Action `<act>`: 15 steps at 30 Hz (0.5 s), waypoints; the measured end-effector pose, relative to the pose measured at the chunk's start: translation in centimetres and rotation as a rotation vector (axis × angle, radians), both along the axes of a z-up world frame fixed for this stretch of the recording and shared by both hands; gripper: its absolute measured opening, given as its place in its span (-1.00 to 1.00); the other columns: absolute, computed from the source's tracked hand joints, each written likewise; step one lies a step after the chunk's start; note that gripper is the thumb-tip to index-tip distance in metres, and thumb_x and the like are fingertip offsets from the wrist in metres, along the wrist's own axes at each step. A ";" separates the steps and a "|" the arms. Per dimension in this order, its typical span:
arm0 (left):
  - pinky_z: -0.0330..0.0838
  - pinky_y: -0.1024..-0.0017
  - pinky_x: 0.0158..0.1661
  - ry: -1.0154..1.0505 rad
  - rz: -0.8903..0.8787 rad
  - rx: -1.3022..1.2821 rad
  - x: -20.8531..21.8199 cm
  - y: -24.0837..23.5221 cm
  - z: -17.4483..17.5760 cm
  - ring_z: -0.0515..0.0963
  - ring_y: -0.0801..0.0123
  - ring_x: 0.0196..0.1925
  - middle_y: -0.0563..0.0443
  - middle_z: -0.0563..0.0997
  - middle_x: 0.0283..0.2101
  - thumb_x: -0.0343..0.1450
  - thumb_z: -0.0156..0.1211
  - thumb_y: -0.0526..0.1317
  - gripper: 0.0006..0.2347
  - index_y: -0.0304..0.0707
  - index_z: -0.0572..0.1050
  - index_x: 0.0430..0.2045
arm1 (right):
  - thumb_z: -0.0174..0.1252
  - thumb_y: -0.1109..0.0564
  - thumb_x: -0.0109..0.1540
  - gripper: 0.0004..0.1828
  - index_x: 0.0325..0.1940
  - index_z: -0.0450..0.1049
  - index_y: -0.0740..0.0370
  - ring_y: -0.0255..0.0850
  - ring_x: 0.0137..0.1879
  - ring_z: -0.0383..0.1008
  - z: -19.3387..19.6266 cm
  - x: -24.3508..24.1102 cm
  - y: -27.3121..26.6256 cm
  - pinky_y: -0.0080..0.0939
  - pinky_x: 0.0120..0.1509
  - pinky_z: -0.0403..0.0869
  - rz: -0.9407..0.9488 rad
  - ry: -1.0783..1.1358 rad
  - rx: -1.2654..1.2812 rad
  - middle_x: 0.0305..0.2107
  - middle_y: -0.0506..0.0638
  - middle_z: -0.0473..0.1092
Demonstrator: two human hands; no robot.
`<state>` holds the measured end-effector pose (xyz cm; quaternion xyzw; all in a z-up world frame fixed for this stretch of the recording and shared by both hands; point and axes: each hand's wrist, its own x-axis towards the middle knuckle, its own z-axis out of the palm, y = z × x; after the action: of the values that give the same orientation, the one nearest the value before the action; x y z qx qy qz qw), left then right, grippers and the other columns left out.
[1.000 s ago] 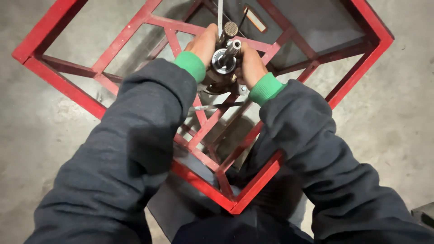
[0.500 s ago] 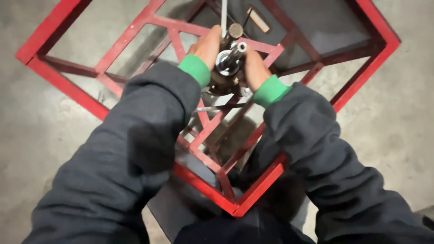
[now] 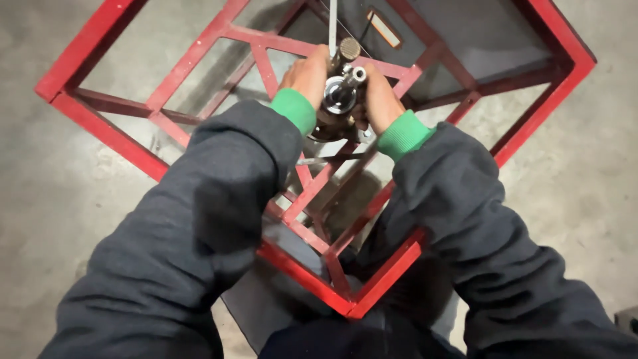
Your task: The person kneels at a red metal frame holding a mechanical pump assembly and fits a bearing and other round metal components onto the pump shaft by hand, pressing and seating them with both hands. They reposition the assembly and continue fitting parts onto the shaft throughout the clip.
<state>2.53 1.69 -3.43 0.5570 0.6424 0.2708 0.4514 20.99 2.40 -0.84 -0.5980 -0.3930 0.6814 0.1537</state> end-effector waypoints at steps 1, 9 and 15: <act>0.38 0.00 -0.04 -0.033 0.024 0.012 -0.4 -0.3 0.1 0.55 -0.33 -0.07 -0.47 0.61 -0.16 0.50 -0.15 -0.12 -0.78 -0.27 0.41 -0.23 | -0.46 -0.37 0.42 -0.30 -0.36 0.37 0.16 -0.27 -0.60 0.16 -1.1 0.1 0.0 -0.23 -0.53 0.13 -0.010 0.042 -0.018 -0.67 -0.09 0.23; 0.45 0.01 -0.24 0.057 -0.149 0.030 -1.3 0.4 2.6 0.62 -0.19 -0.32 -0.37 0.64 -0.29 0.46 -0.13 -0.12 -0.75 -0.26 0.47 -0.20 | -0.40 -0.36 0.35 -0.28 -0.14 0.51 0.21 -0.23 -0.47 0.43 1.9 -1.0 0.7 -0.26 -0.46 0.31 0.044 0.056 -0.049 -0.46 0.02 0.52; 0.53 0.25 -0.55 -0.139 0.026 -0.370 -1.3 0.0 5.3 0.64 0.17 -0.64 -0.22 0.63 -0.55 0.49 -0.05 -0.05 -0.62 -0.43 0.62 -0.36 | -0.33 -0.24 0.30 -0.43 -0.03 0.43 0.19 -0.13 -0.45 0.50 2.5 -0.8 0.7 -0.16 -0.41 0.43 0.020 -0.020 -0.171 -0.37 0.09 0.56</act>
<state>1.20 1.64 1.90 0.4361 0.6556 0.1920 0.5858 20.15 3.07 1.69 -0.6119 -0.3407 0.7080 0.0913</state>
